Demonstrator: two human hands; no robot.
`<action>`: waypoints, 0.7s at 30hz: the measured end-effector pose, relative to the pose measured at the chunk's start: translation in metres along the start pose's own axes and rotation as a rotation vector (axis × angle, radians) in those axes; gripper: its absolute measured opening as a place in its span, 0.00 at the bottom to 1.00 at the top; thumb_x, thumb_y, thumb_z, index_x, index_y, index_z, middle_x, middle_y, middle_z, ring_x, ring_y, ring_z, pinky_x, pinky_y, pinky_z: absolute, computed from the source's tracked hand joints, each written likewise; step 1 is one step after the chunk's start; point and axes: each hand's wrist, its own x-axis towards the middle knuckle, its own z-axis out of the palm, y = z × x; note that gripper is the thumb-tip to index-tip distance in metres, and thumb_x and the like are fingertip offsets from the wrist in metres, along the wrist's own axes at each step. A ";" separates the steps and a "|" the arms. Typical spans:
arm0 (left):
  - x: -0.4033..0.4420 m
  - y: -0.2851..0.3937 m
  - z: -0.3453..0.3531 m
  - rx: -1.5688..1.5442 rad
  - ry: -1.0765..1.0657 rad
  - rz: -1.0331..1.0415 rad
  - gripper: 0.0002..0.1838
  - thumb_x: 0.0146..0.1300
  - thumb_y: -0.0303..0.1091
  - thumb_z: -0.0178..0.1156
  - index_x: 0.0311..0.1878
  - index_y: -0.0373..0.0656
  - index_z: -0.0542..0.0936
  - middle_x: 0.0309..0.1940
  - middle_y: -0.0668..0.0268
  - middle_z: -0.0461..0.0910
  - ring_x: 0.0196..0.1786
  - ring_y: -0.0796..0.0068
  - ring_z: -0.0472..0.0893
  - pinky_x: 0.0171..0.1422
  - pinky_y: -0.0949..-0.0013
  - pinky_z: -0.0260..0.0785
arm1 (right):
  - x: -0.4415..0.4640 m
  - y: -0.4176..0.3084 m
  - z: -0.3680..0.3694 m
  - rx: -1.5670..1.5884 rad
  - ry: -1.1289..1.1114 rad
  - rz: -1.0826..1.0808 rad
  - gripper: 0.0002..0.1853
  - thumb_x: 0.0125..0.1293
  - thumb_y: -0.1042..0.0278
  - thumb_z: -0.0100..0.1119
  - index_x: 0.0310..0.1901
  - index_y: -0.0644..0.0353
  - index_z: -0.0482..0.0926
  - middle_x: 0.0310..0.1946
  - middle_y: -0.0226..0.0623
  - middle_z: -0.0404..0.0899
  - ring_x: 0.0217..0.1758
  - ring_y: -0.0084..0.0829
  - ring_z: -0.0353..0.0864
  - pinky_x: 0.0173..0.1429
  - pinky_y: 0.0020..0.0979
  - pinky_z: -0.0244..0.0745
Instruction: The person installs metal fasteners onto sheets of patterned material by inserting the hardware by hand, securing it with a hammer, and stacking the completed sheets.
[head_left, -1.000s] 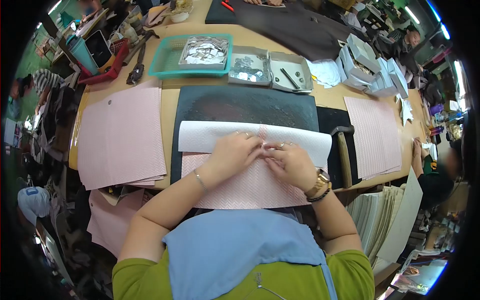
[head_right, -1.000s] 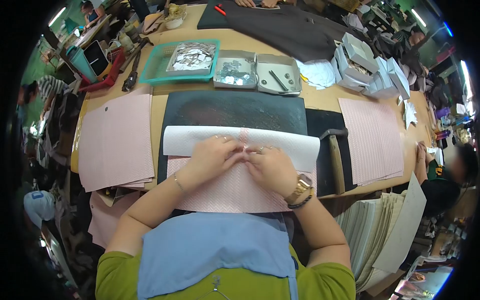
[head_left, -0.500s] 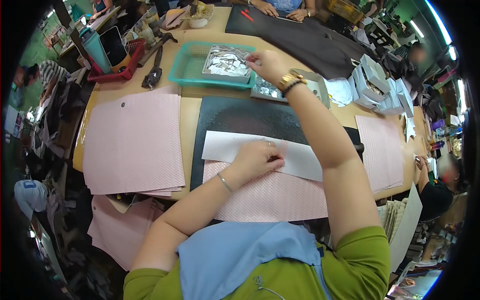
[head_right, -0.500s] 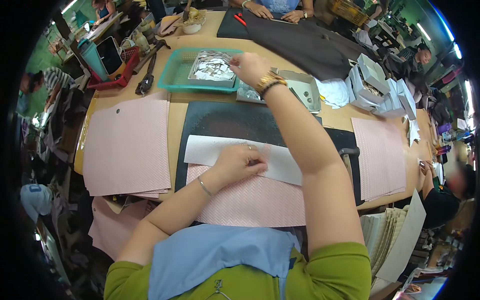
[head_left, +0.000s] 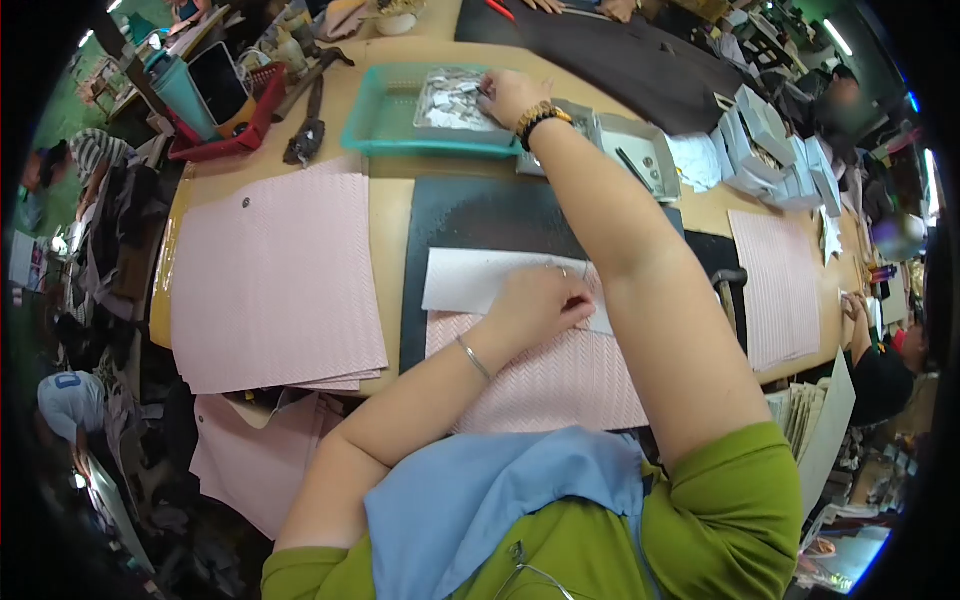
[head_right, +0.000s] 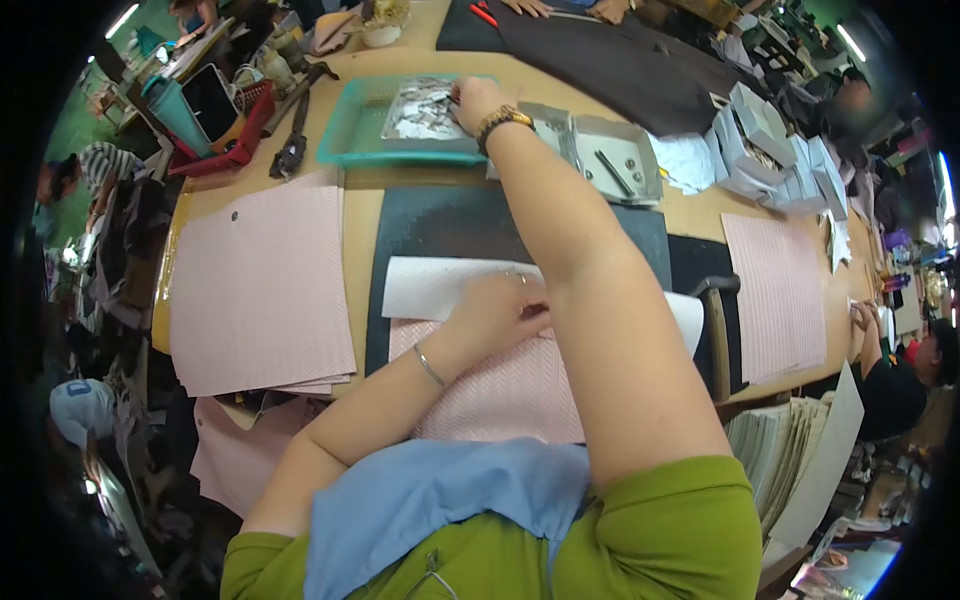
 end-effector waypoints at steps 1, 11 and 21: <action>0.000 -0.003 0.003 -0.035 0.022 0.016 0.08 0.59 0.41 0.67 0.34 0.48 0.85 0.31 0.63 0.84 0.38 0.57 0.83 0.43 0.55 0.74 | -0.002 0.002 -0.001 -0.002 0.015 -0.036 0.10 0.66 0.58 0.64 0.46 0.43 0.87 0.49 0.33 0.87 0.59 0.38 0.82 0.74 0.75 0.46; -0.001 0.007 -0.008 -0.162 -0.038 -0.136 0.21 0.53 0.35 0.75 0.50 0.46 0.81 0.31 0.68 0.84 0.31 0.74 0.81 0.39 0.70 0.74 | -0.185 0.043 -0.092 0.468 0.051 -0.208 0.14 0.66 0.63 0.68 0.48 0.61 0.84 0.37 0.29 0.85 0.36 0.16 0.79 0.43 0.23 0.76; -0.003 -0.004 0.000 -0.426 -0.029 -0.205 0.15 0.61 0.34 0.67 0.50 0.43 0.82 0.36 0.67 0.87 0.36 0.78 0.84 0.44 0.72 0.76 | -0.326 0.068 -0.046 1.052 -0.034 0.302 0.15 0.61 0.73 0.73 0.46 0.61 0.78 0.32 0.27 0.82 0.34 0.13 0.79 0.38 0.17 0.76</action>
